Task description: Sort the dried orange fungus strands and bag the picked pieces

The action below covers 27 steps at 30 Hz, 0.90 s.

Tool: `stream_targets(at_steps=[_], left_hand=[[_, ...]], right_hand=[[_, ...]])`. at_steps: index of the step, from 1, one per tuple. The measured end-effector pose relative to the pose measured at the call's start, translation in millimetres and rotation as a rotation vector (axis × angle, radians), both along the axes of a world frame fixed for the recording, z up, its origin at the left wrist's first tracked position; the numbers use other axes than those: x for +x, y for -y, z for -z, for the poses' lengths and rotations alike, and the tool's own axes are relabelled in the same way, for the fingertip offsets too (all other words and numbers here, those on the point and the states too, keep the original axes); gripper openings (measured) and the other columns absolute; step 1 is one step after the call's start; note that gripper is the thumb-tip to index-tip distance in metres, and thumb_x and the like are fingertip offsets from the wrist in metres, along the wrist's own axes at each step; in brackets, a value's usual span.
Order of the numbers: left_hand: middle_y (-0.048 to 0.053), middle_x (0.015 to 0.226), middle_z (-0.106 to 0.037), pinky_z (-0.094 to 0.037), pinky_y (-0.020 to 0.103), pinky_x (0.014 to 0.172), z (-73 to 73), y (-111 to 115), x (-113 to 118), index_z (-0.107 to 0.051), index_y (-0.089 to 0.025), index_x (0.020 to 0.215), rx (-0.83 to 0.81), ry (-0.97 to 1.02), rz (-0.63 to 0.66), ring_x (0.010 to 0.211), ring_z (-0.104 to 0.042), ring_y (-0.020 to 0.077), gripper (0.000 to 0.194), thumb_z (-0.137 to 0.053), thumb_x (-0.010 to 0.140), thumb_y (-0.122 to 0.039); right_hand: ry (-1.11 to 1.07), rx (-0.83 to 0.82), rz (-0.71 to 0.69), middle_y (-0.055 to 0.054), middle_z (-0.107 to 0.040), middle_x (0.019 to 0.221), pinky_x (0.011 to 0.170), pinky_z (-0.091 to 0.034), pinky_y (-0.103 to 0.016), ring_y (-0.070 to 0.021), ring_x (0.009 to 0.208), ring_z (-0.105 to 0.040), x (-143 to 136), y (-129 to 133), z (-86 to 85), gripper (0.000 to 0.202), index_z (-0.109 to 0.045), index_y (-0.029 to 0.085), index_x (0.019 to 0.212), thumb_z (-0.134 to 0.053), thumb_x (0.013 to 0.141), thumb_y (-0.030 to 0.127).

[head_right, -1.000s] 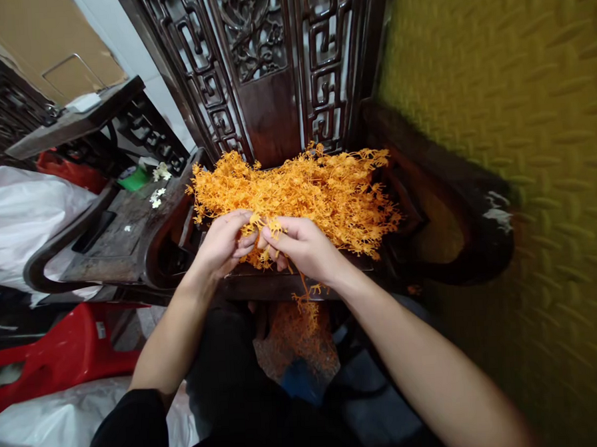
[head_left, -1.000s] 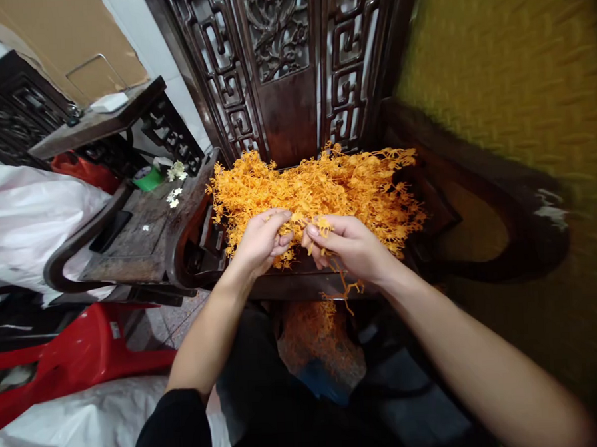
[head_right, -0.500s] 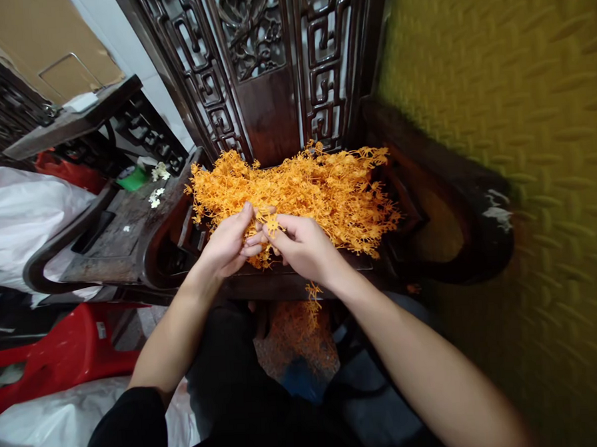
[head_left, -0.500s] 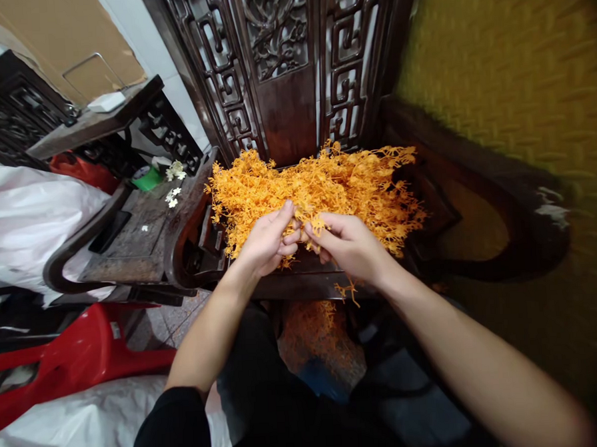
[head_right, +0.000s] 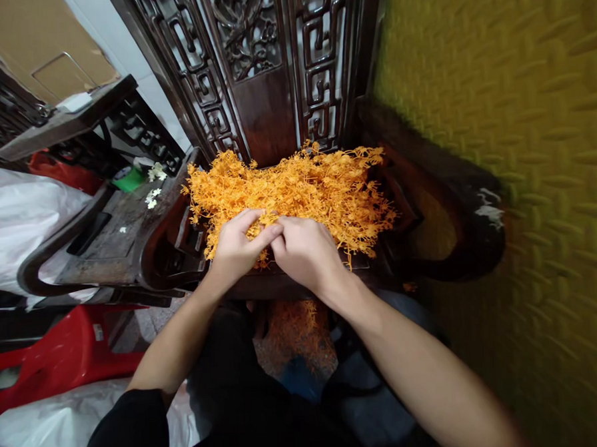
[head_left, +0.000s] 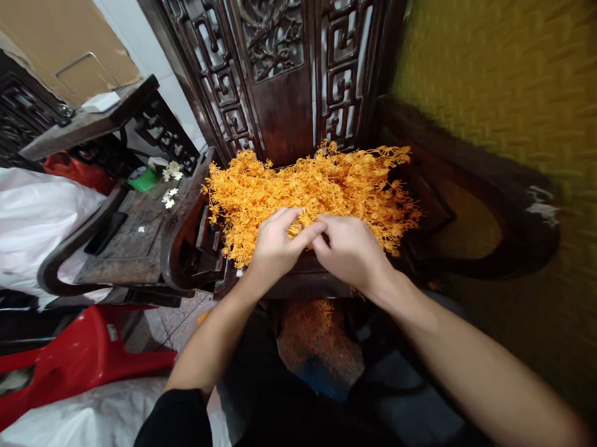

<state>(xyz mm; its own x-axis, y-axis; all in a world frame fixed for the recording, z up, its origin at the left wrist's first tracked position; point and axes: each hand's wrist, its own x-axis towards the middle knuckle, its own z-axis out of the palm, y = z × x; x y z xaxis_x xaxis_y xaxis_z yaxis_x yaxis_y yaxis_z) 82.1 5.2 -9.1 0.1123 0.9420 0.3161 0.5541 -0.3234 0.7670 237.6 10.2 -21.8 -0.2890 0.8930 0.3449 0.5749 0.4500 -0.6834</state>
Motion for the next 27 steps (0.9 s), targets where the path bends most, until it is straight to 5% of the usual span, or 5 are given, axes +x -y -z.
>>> stream_targets(at_steps=[8,14,20,27], left_hand=[[0.010,0.127,-0.071,-0.045,0.034,0.109,0.6,-10,-5,-0.069,-0.019,0.121,0.024,0.209,0.052,0.124,-0.063,0.0230,0.033,-0.055,0.100,-0.041],[0.010,0.136,-0.066,-0.039,0.037,0.115,-5.8,-6,-4,-0.064,-0.020,0.128,-0.065,0.144,0.180,0.134,-0.055,0.0261,0.044,-0.072,0.088,-0.039],[0.003,0.095,-0.068,-0.047,0.027,0.089,-3.7,-7,3,-0.069,-0.021,0.098,-0.081,0.387,0.029,0.090,-0.062,0.0178,0.022,-0.067,0.094,-0.042],[0.002,0.069,-0.055,-0.042,0.027,0.069,0.6,-15,3,-0.063,-0.019,0.070,0.043,0.384,-0.087,0.070,-0.051,0.0148,0.046,-0.055,0.099,-0.054]], right_hand=[[-0.164,-0.095,-0.164,0.004,-0.041,0.053,0.056,-0.023,-0.030,-0.0096,0.051,-0.036,-4,5,-6.7,0.040,-0.042,0.019,0.061,-0.049,0.099,0.030],[-0.152,-0.057,-0.134,0.003,-0.044,0.052,0.056,-0.024,-0.030,-0.0101,0.051,-0.038,-5,4,-4.4,0.034,-0.039,0.020,0.059,-0.050,0.091,0.019],[-0.219,-0.053,-0.186,0.005,-0.037,0.051,0.055,-0.022,-0.030,-0.0086,0.049,-0.031,-9,8,-4.7,0.041,-0.037,0.020,0.058,-0.050,0.096,0.024],[-0.333,-0.093,-0.159,0.004,-0.040,0.055,0.057,-0.026,-0.030,-0.0098,0.053,-0.037,-21,17,-10.0,0.042,-0.046,0.019,0.059,-0.051,0.099,0.029]])
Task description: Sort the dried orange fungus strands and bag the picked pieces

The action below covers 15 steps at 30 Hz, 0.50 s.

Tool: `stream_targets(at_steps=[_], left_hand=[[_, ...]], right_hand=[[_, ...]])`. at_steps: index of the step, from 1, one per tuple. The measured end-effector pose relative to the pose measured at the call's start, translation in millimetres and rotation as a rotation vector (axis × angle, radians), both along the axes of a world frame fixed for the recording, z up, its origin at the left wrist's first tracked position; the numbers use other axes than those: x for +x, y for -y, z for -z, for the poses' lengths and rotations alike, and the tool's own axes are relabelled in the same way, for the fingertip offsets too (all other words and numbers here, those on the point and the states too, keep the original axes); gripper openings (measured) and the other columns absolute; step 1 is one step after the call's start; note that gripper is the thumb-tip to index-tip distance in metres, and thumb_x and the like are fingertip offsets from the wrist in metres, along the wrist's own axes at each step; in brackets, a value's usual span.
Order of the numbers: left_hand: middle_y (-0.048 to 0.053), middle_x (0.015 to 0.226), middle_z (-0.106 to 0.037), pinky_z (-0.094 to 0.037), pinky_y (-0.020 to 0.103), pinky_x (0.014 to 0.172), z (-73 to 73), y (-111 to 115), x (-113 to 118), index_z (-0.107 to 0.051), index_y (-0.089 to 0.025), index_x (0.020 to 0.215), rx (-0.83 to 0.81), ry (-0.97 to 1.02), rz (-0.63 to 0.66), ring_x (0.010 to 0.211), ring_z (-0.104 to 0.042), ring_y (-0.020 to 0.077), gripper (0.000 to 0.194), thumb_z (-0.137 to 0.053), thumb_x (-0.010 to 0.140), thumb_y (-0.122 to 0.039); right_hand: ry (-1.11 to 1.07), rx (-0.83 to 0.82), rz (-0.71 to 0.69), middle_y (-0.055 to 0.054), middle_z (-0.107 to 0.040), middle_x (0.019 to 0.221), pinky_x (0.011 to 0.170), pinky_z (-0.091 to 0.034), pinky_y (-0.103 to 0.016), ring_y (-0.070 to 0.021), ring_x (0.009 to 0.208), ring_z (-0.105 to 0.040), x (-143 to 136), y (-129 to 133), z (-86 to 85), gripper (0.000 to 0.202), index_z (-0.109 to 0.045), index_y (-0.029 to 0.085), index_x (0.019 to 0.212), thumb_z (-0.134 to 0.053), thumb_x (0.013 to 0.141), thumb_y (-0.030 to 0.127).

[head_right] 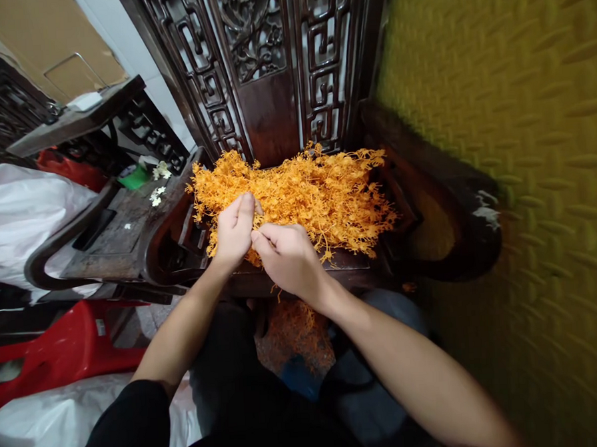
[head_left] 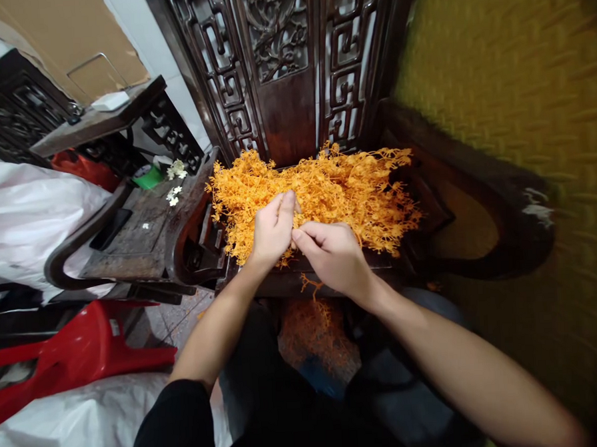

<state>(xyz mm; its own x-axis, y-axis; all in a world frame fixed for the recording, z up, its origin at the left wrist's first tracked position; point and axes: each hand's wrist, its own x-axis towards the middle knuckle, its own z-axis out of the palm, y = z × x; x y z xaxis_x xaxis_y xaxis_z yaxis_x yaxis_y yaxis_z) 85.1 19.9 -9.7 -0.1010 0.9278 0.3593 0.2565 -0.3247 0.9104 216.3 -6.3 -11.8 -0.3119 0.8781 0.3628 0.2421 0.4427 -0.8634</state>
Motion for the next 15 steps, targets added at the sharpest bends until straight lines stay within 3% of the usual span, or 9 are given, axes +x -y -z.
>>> stream_targets(at_steps=[3,6,8,11,13,15], left_hand=[[0.001,0.067,-0.053,-0.040,0.025,0.064,-2.5,-13,-7,-0.059,-0.018,0.068,0.002,0.059,-0.044,0.064,-0.048,0.0113,0.048,-0.053,0.100,-0.054],[-0.005,0.056,-0.036,-0.027,0.022,0.047,-5.7,-33,-28,-0.047,-0.020,0.066,-0.155,0.374,-0.212,0.048,-0.032,0.0072,0.052,-0.054,0.098,-0.060],[-0.009,0.054,-0.027,-0.015,0.021,0.042,-6.8,-39,-41,-0.044,-0.021,0.069,-0.206,0.556,-0.258,0.042,-0.022,0.0053,0.051,-0.055,0.096,-0.062],[-0.005,0.061,-0.045,-0.015,0.018,0.040,-7.7,-28,-45,-0.055,-0.017,0.077,-0.272,0.545,-0.022,0.042,-0.027,0.0028,0.043,-0.061,0.095,-0.056],[-0.001,0.071,-0.056,-0.017,0.017,0.040,-9.8,-12,-37,-0.066,-0.015,0.091,-0.315,0.489,0.167,0.043,-0.029,0.0015,0.035,-0.066,0.093,-0.050],[0.000,0.075,-0.058,-0.016,0.017,0.039,-13.3,3,-29,-0.071,-0.018,0.109,-0.344,0.468,0.282,0.043,-0.029,0.0011,0.037,-0.068,0.092,-0.051]], right_hand=[[-0.048,-0.046,0.007,0.002,-0.045,0.055,0.056,-0.027,-0.031,-0.0107,0.053,-0.040,0,8,-6.5,0.039,-0.054,0.018,0.061,-0.052,0.098,0.029],[-0.095,0.017,-0.032,0.001,-0.051,0.056,0.058,-0.032,-0.031,-0.0120,0.054,-0.046,5,20,-13.5,0.038,-0.060,0.018,0.063,-0.053,0.099,0.029],[-0.111,0.051,-0.056,0.000,-0.055,0.058,0.059,-0.035,-0.031,-0.0125,0.056,-0.049,9,25,-15.1,0.038,-0.062,0.019,0.066,-0.053,0.100,0.030],[-0.103,0.025,-0.083,0.001,-0.053,0.057,0.057,-0.033,-0.030,-0.0119,0.054,-0.047,12,23,-10.2,0.038,-0.062,0.019,0.065,-0.053,0.100,0.030],[-0.136,-0.033,-0.104,0.002,-0.048,0.054,0.055,-0.031,-0.030,-0.0114,0.052,-0.042,12,17,-3.9,0.037,-0.062,0.018,0.066,-0.053,0.099,0.031],[-0.222,-0.124,-0.111,0.004,-0.044,0.052,0.053,-0.030,-0.029,-0.0110,0.051,-0.039,11,11,2.7,0.035,-0.063,0.019,0.070,-0.054,0.100,0.034]])
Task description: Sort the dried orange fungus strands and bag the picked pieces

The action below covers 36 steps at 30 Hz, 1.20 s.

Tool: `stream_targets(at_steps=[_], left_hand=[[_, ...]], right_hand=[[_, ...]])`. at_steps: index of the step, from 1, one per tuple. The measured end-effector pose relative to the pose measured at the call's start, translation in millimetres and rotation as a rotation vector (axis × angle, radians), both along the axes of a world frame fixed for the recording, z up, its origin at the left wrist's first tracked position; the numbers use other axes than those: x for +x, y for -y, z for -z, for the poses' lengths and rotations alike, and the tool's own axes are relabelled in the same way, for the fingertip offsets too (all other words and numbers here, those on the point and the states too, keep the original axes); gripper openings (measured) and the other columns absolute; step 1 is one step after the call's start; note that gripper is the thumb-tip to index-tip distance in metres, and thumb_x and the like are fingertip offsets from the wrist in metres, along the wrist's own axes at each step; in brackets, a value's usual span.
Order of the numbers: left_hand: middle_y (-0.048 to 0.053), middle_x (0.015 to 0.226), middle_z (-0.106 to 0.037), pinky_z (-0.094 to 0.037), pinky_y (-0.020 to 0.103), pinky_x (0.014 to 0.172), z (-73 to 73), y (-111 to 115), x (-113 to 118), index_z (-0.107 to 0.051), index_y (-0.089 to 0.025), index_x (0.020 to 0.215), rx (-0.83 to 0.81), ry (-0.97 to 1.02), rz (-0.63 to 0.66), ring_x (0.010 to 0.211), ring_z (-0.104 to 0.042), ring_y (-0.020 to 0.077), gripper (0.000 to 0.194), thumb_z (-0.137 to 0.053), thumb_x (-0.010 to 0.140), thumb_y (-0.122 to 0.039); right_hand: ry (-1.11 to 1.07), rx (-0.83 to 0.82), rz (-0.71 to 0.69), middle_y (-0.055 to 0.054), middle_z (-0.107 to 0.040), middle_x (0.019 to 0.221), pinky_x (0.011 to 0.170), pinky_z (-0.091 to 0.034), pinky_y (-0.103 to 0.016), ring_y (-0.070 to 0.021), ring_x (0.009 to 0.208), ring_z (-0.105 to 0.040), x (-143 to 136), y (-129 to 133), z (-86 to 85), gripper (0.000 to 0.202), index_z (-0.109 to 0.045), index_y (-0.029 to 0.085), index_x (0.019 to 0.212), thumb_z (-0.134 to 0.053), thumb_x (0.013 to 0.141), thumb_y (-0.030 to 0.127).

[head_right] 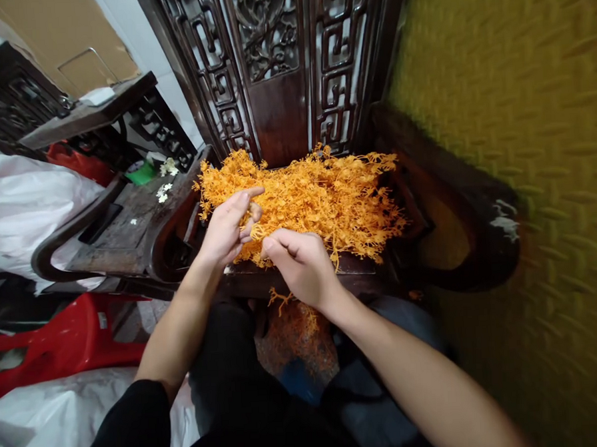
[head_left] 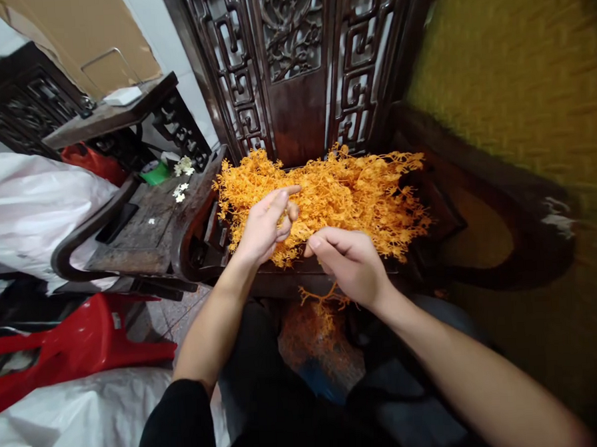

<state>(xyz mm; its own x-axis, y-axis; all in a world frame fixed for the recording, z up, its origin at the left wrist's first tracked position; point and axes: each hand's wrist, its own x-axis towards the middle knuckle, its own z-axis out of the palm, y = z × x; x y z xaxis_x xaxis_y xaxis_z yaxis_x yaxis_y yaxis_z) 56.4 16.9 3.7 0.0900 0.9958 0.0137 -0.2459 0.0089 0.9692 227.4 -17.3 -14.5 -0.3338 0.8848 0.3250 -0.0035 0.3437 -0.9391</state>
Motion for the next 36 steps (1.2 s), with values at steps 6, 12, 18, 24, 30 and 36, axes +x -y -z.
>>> stream_targets(at_steps=[6,12,18,24,30,36], left_hand=[[-0.002,0.066,-0.053,-0.030,0.020,0.044,-1.1,16,-1,-0.070,-0.020,0.120,0.025,-0.275,0.185,0.048,-0.040,0.0063,0.052,-0.057,0.094,-0.064],[0.003,0.090,-0.069,-0.050,0.027,0.082,-2.6,14,-11,-0.068,-0.017,0.096,0.369,-0.759,0.181,0.085,-0.062,0.0144,0.032,-0.054,0.100,-0.046],[-0.001,0.076,-0.061,-0.046,0.026,0.074,-12.3,22,-11,-0.064,-0.018,0.087,0.408,-0.880,0.274,0.073,-0.056,0.0123,0.032,-0.052,0.101,-0.044],[-0.005,0.061,-0.042,-0.034,0.024,0.053,-9.8,29,-4,-0.055,-0.018,0.082,0.223,-0.451,0.385,0.054,-0.039,0.0074,0.037,-0.055,0.099,-0.050],[-0.001,0.067,-0.053,-0.035,0.023,0.047,-21.8,67,-3,-0.059,-0.017,0.078,0.244,-0.213,0.399,0.051,-0.047,0.0070,0.046,-0.071,0.085,-0.061],[-0.003,0.066,-0.057,-0.023,0.015,0.043,0.9,38,-11,-0.047,-0.019,0.080,0.141,-0.166,0.053,0.037,-0.035,0.0008,0.030,-0.056,0.099,-0.040]], right_hand=[[-0.196,-0.200,0.063,0.005,-0.040,0.052,0.047,-0.025,-0.026,-0.0096,0.047,-0.033,-2,-10,12.0,0.038,-0.063,0.019,0.075,-0.060,0.096,0.050],[-0.204,-0.199,0.129,0.005,-0.040,0.051,0.046,-0.024,-0.025,-0.0097,0.046,-0.033,-2,-14,14.6,0.040,-0.061,0.020,0.072,-0.064,0.093,0.053],[-0.240,-0.196,0.113,0.005,-0.040,0.050,0.044,-0.024,-0.025,-0.0087,0.044,-0.032,6,-24,12.6,0.037,-0.065,0.019,0.072,-0.073,0.087,0.052],[-0.344,-0.221,0.111,0.007,-0.035,0.046,0.041,-0.024,-0.025,-0.0076,0.040,-0.030,-4,-25,7.3,0.034,-0.064,0.020,0.070,-0.075,0.083,0.049],[-0.589,-0.115,0.650,0.010,-0.021,0.054,0.039,-0.010,-0.025,-0.0035,0.038,-0.015,62,-70,-8.4,0.042,-0.032,0.026,0.056,-0.067,0.078,0.023],[-0.550,-0.091,-0.005,0.009,-0.041,0.049,0.033,-0.022,-0.026,-0.0108,0.037,-0.027,60,-27,-7.6,0.022,-0.056,0.026,0.078,-0.073,0.082,0.039]])
